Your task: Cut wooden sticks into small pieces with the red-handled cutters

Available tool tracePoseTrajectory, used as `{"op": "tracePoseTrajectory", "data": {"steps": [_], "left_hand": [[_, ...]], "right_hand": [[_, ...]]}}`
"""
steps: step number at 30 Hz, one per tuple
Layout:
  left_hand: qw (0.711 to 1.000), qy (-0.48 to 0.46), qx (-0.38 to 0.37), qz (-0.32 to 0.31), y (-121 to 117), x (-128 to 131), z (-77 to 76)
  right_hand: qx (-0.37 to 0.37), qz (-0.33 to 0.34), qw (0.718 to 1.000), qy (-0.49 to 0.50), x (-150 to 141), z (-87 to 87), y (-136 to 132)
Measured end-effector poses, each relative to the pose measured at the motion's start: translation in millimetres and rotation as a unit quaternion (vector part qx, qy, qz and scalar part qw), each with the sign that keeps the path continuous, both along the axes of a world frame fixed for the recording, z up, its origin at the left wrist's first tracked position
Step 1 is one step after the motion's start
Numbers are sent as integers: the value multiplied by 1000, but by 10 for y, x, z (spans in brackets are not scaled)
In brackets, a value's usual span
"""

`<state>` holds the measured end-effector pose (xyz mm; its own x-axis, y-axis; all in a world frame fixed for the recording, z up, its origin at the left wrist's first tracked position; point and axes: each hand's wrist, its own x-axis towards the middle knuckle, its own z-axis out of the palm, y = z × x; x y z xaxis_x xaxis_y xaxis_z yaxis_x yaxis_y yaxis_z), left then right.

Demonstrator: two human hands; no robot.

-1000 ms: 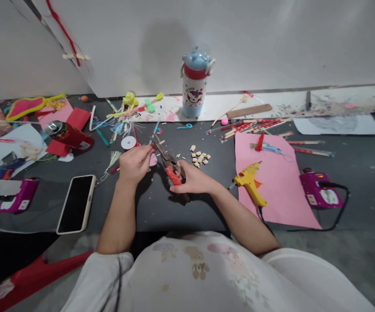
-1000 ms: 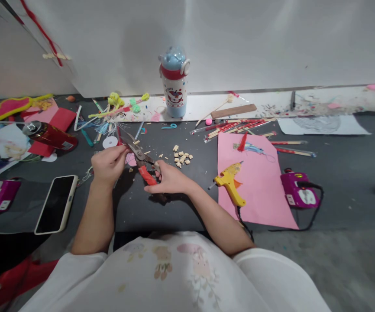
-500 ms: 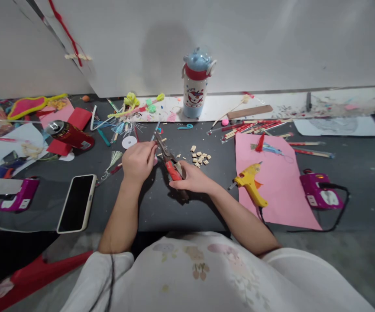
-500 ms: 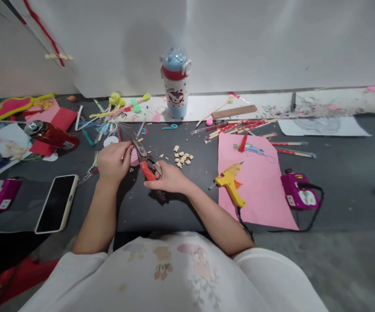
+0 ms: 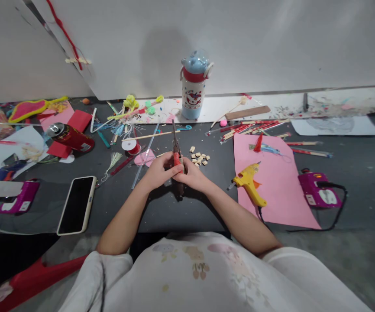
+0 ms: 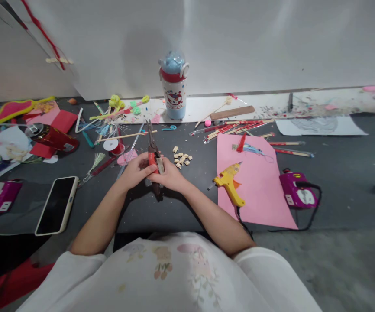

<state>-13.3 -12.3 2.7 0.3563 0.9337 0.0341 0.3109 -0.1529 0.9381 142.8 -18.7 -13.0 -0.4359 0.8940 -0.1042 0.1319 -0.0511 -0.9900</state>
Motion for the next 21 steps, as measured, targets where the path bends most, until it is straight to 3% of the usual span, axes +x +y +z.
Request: {"op": "tracePoseTrajectory", "data": {"steps": [4,7,21], "left_hand": [[990,-100,-100,-10,10,33,8],[980,-156,-125,2,15,52,0],[977,-182,-113,19,-2,69,-33]], "right_hand": [[15,27,999,16,-10,-33,13],[13,30,999,21,-10,-65,22],[13,-7,1000,24,-20,-211,22]]}}
